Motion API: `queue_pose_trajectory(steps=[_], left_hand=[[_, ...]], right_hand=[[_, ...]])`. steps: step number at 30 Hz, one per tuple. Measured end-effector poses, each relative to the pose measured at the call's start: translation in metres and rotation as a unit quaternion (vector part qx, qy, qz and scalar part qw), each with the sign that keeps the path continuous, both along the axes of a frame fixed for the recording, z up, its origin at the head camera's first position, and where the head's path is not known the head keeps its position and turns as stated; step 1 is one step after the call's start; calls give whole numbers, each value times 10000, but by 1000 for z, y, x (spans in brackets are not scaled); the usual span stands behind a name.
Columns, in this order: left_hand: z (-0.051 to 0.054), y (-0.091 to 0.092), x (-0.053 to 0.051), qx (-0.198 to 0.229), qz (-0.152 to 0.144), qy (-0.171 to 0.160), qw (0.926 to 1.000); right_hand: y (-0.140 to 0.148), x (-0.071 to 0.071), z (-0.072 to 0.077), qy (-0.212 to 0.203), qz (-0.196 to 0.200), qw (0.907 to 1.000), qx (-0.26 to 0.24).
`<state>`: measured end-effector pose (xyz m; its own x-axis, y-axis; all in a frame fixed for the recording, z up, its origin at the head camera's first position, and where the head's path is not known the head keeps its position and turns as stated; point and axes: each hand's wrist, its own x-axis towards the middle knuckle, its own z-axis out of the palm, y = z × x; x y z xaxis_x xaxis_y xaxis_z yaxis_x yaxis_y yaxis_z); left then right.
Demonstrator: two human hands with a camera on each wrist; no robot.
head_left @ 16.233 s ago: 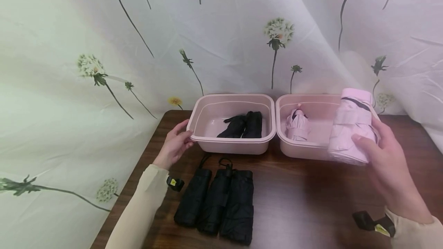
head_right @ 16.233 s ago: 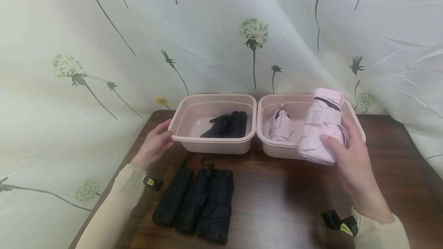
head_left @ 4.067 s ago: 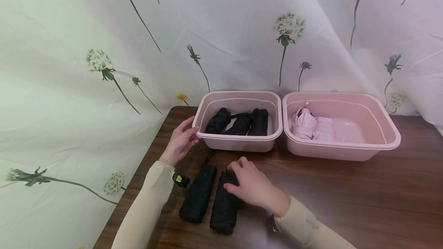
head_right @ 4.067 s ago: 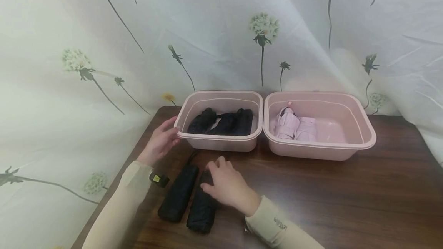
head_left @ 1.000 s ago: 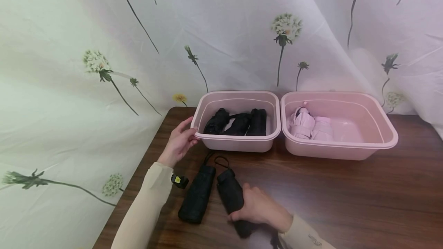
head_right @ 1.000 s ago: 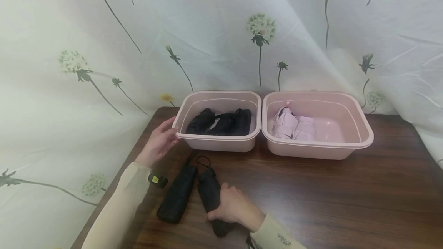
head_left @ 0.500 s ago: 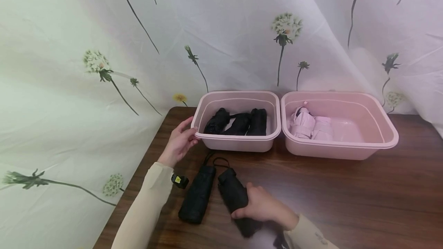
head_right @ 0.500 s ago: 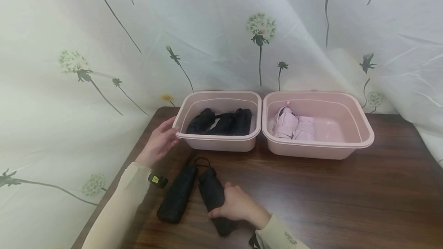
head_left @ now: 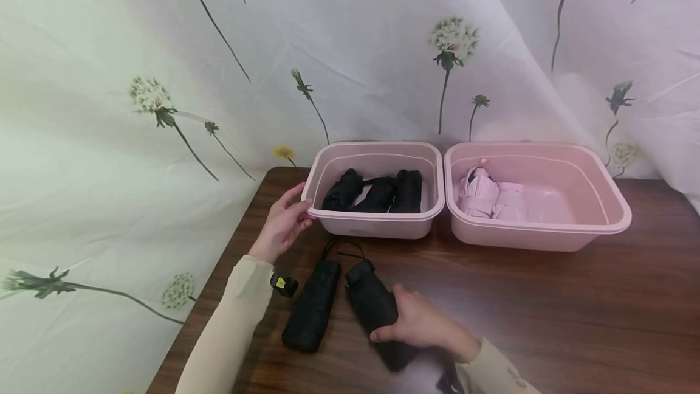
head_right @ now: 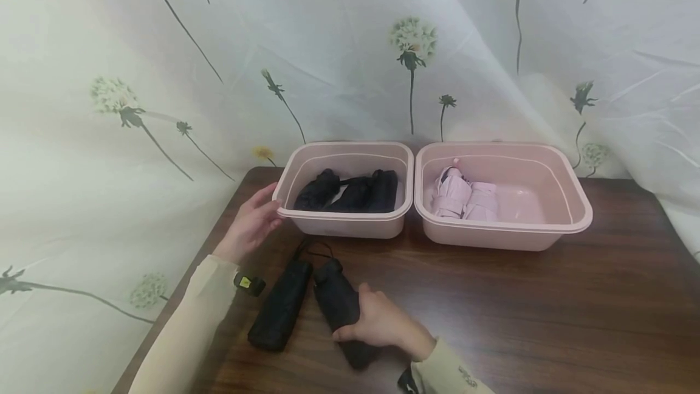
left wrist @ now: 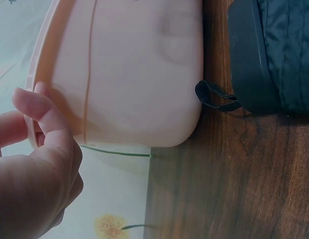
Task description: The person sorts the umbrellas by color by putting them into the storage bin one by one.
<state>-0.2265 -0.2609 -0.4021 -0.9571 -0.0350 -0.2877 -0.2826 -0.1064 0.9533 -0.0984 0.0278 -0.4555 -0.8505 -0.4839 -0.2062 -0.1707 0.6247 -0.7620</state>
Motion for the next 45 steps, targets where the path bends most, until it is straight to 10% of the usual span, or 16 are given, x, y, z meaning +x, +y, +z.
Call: queue_pose_trajectory(steps=[20, 31, 45], left_hand=[[1, 2, 1, 56, 24, 11, 10000], [1, 0, 1, 77, -20, -42, 10000], [0, 1, 0, 48, -24, 0, 10000]], right_hand=[[12, -3, 44, -754, -250, 9864, -1437], [25, -12, 78, -1234, -891, 9697, -1910], [50, -26, 101, -1643, -806, 9341, -3064]])
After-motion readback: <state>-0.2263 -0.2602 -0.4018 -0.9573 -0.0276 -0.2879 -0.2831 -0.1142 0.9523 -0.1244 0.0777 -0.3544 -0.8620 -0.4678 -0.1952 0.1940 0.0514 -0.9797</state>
